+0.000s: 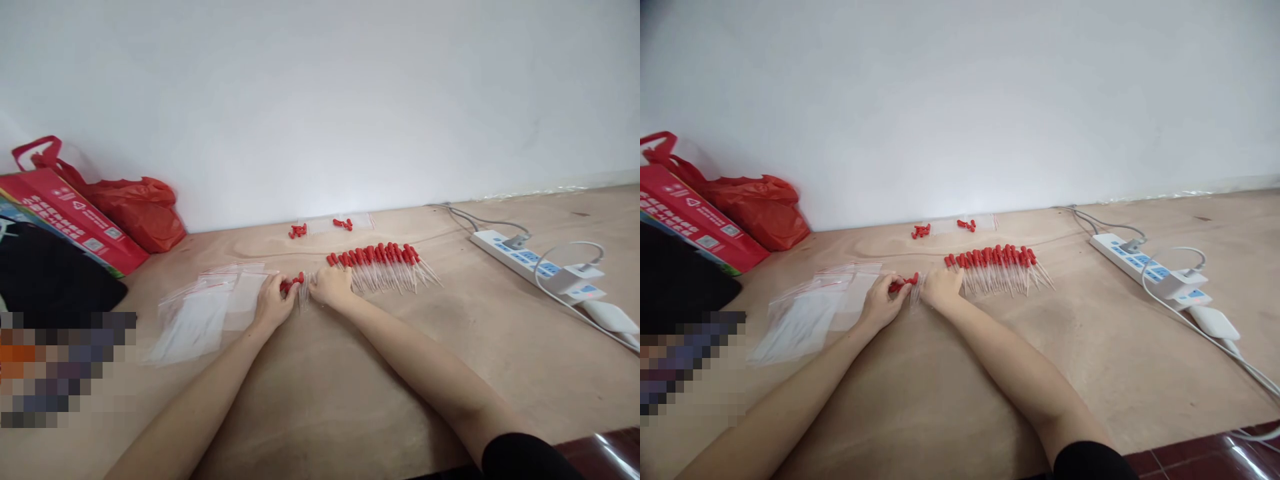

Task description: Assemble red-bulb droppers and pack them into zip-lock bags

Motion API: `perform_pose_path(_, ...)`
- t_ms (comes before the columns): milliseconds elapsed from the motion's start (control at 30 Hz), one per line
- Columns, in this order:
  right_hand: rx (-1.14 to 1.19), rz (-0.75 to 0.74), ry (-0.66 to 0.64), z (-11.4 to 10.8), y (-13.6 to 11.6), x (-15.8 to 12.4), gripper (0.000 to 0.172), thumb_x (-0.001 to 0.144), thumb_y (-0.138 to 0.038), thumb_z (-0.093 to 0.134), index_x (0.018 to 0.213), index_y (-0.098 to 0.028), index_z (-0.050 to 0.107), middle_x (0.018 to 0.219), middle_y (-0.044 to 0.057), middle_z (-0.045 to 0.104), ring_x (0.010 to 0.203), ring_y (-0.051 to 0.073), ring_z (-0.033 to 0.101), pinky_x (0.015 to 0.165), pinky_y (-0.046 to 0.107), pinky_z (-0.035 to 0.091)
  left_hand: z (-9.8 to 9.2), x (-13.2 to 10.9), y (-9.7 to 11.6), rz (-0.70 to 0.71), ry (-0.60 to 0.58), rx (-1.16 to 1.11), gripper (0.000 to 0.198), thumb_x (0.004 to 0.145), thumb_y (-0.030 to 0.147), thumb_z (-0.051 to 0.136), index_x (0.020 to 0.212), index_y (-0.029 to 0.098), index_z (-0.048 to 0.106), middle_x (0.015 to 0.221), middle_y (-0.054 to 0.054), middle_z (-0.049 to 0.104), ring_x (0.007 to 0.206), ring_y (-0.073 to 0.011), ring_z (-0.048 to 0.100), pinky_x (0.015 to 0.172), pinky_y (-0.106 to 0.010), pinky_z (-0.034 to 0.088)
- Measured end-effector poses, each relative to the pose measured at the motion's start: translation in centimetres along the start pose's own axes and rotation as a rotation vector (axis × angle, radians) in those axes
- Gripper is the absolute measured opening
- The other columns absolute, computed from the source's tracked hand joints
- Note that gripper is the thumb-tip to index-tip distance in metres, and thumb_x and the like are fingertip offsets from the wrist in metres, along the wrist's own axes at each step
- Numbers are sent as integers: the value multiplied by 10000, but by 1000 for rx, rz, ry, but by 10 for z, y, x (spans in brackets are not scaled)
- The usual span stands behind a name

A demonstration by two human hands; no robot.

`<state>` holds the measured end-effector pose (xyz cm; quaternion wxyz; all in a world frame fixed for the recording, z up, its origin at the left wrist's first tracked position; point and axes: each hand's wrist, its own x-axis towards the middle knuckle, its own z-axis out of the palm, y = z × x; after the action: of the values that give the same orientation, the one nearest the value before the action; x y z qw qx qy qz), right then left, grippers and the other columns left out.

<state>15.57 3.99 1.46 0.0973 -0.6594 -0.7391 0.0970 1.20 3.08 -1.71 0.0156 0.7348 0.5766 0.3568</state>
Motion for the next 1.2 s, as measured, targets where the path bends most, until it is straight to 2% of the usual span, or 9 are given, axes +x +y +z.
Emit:
perform_pose_path(233,-85,-60,12,4,0,-1,263,775,-181,391,836,-126,640,899,160,642,811,241,584,805,442,243,4,-1,0,-16,28,60,112,710,278,540,672,178,506,744,-44,540,739,-186,535,695,-314,437)
perform_pose_path(400,-148,-114,213,8,11,-13,250,791,-198,379,872,-76,581,888,193,615,827,261,545,737,392,249,4,-2,-3,14,60,45,118,743,273,494,670,182,513,730,-48,558,749,-200,534,705,-336,438)
perform_pose_path(633,-104,-380,517,13,63,-48,222,855,-224,307,769,-135,492,695,61,603,617,155,497,740,349,212,-2,-4,-3,16,144,17,103,775,263,461,755,179,517,794,-58,598,815,-206,545,740,-349,437)
perform_pose_path(733,-37,-501,577,12,93,-66,223,873,-216,304,748,-150,476,639,12,589,565,120,477,780,336,206,-5,-10,10,163,139,-15,107,799,264,449,773,181,511,780,-44,589,803,-192,540,743,-337,432)
perform_pose_path(833,45,-585,536,8,116,-76,232,884,-243,323,752,-153,490,659,6,599,578,109,493,752,300,230,-8,-21,30,391,-6,-48,96,805,253,462,819,173,513,788,-38,579,795,-180,531,753,-330,421)
perform_pose_path(900,87,-601,484,4,124,-78,233,886,-259,340,785,-153,521,706,18,613,624,112,512,725,284,243,-9,-29,44,462,-130,-48,94,803,234,464,845,171,520,788,-38,579,782,-175,529,740,-326,418)
perform_pose_path(1033,113,-582,424,3,124,-75,237,879,-259,366,948,-163,571,768,43,620,702,133,524,721,291,257,-6,-37,57,466,-262,-10,172,780,239,490,923,186,569,846,-52,593,836,-195,528,791,-378,399)
perform_pose_path(1133,112,-581,388,6,120,-73,256,876,-252,371,998,-169,580,818,62,620,731,141,524,735,305,259,-1,-36,56,449,-259,1,244,752,303,545,970,215,609,995,-74,577,949,-231,507,845,-430,380)
perform_pose_path(1200,118,-581,367,7,118,-73,254,874,-241,371,990,-176,587,835,65,619,747,142,525,748,313,257,2,-34,55,450,-251,-21,214,762,316,542,937,236,637,1076,-73,552,1011,-238,483,866,-436,375)
